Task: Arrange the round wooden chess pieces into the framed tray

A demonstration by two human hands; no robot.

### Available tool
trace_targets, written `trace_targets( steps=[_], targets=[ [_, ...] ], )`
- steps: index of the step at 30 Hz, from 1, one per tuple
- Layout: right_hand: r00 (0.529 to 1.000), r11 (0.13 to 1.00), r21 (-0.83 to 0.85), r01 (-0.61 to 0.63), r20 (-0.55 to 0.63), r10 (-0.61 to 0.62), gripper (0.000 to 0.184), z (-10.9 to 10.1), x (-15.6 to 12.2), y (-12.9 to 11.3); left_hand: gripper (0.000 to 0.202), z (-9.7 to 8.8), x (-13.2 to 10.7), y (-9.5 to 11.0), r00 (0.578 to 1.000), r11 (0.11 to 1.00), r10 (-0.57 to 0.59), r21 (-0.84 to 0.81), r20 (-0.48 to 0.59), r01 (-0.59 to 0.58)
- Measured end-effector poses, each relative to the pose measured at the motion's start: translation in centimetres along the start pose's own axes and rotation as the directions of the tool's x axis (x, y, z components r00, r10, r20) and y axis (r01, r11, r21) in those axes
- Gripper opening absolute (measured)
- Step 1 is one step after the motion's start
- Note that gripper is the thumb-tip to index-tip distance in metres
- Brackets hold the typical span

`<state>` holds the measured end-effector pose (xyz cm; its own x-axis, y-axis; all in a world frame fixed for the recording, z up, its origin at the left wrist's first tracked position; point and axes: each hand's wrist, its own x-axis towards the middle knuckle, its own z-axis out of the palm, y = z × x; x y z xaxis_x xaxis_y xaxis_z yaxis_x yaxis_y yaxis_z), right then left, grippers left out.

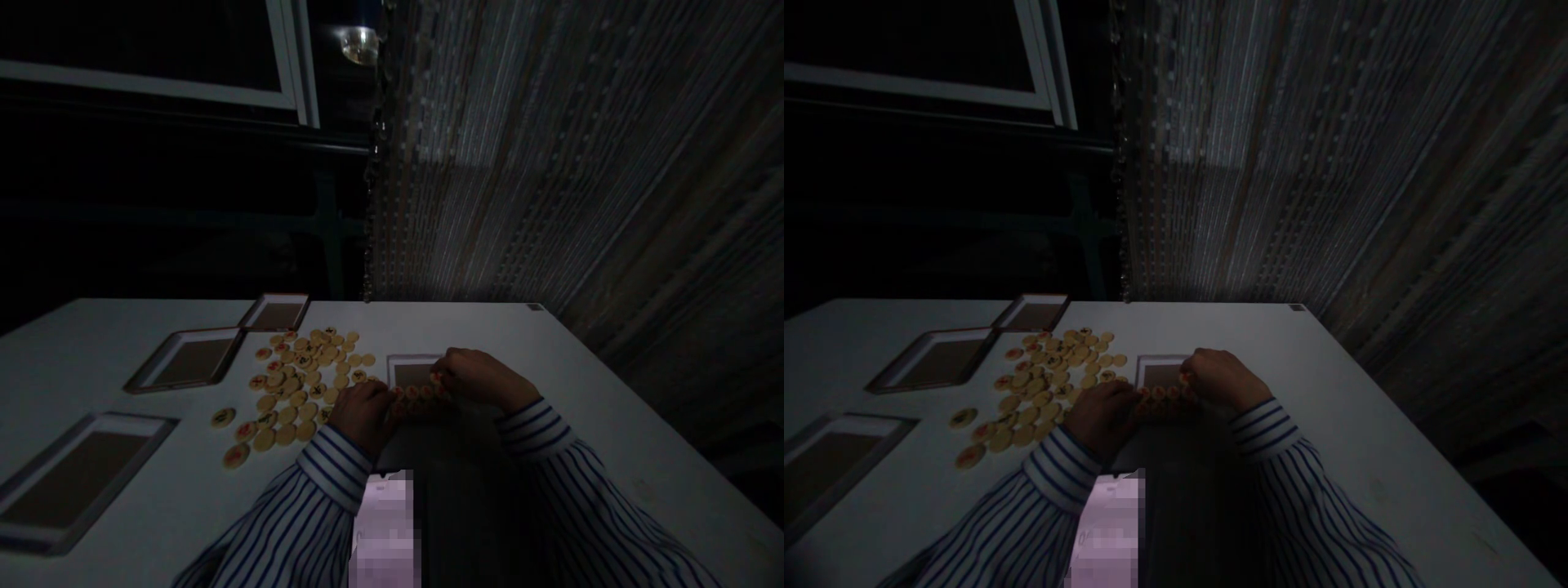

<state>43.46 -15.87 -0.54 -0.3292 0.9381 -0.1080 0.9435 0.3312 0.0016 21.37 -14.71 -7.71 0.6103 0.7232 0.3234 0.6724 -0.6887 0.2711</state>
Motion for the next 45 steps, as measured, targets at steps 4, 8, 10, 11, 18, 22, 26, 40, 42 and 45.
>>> trace_targets(
  steps=[4, 8, 10, 11, 18, 22, 26, 40, 42, 45],
  targets=[
    [1.0, 1.0, 0.003, -0.007, 0.013, 0.007, 0.03, -0.01, 0.06, -0.02, 0.03, -0.16, -0.03, 0.19, 1.0, 1.0, -0.019, 0.006, 0.008, 0.019],
    [0.999, 1.0, -0.002, -0.021, 0.033, 0.021, 0.03, -0.11, 0.05, -0.12, 0.03, -0.42, -0.03, 0.46, 0.999, 0.999, -0.034, 0.016, 0.015, 0.034],
    [0.999, 0.999, -0.007, -0.034, 0.038, 0.034, 0.031, -0.1, 0.05, -0.13, 0.03, -0.49, -0.02, 0.51, 0.999, 0.999, -0.033, 0.019, 0.017, 0.032],
    [0.999, 0.999, -0.01, -0.037, 0.039, 0.037, 0.031, -0.08, 0.05, -0.11, 0.031, -0.5, -0.02, 0.51, 0.999, 0.999, -0.026, 0.019, 0.022, 0.025],
    [0.999, 0.999, -0.024, -0.036, 0.035, 0.036, 0.03, -0.02, 0.11, 0.01, 0.032, -0.13, -0.05, 0.1, 0.999, 1.0, -0.021, 0.011, 0.037, 0.021],
    [0.999, 0.999, -0.02, -0.039, 0.034, 0.04, 0.031, -0.12, 0.09, -0.11, 0.032, -0.16, -0.01, 0.12, 0.999, 0.999, -0.031, 0.013, 0.044, 0.03],
    [0.998, 0.999, -0.024, -0.039, 0.039, 0.04, 0.031, -0.12, 0.09, -0.15, 0.032, -0.27, -0.01, 0.29, 0.998, 0.999, -0.038, 0.004, 0.05, 0.038],
    [0.999, 0.999, -0.009, -0.043, 0.024, 0.044, 0.03, -0.2, -0.04, -0.15, 0.031, -0.3, 0.01, 0.36, 0.999, 0.999, -0.039, 0.018, 0.032, 0.039],
    [0.999, 0.999, -0.012, -0.039, 0.009, 0.04, 0.03, -0.07, -0.02, -0.02, 0.031, -0.17, 0.02, 0.28, 0.999, 0.999, -0.032, 0.016, 0.018, 0.031],
    [0.999, 0.999, -0.021, -0.049, -0.019, 0.049, 0.031, 0.0, 0.03, 0.15, 0.029, -0.06, 0.05, 0.23, 1.0, 1.0, -0.009, 0.017, 0.004, 0.009]
  ],
)
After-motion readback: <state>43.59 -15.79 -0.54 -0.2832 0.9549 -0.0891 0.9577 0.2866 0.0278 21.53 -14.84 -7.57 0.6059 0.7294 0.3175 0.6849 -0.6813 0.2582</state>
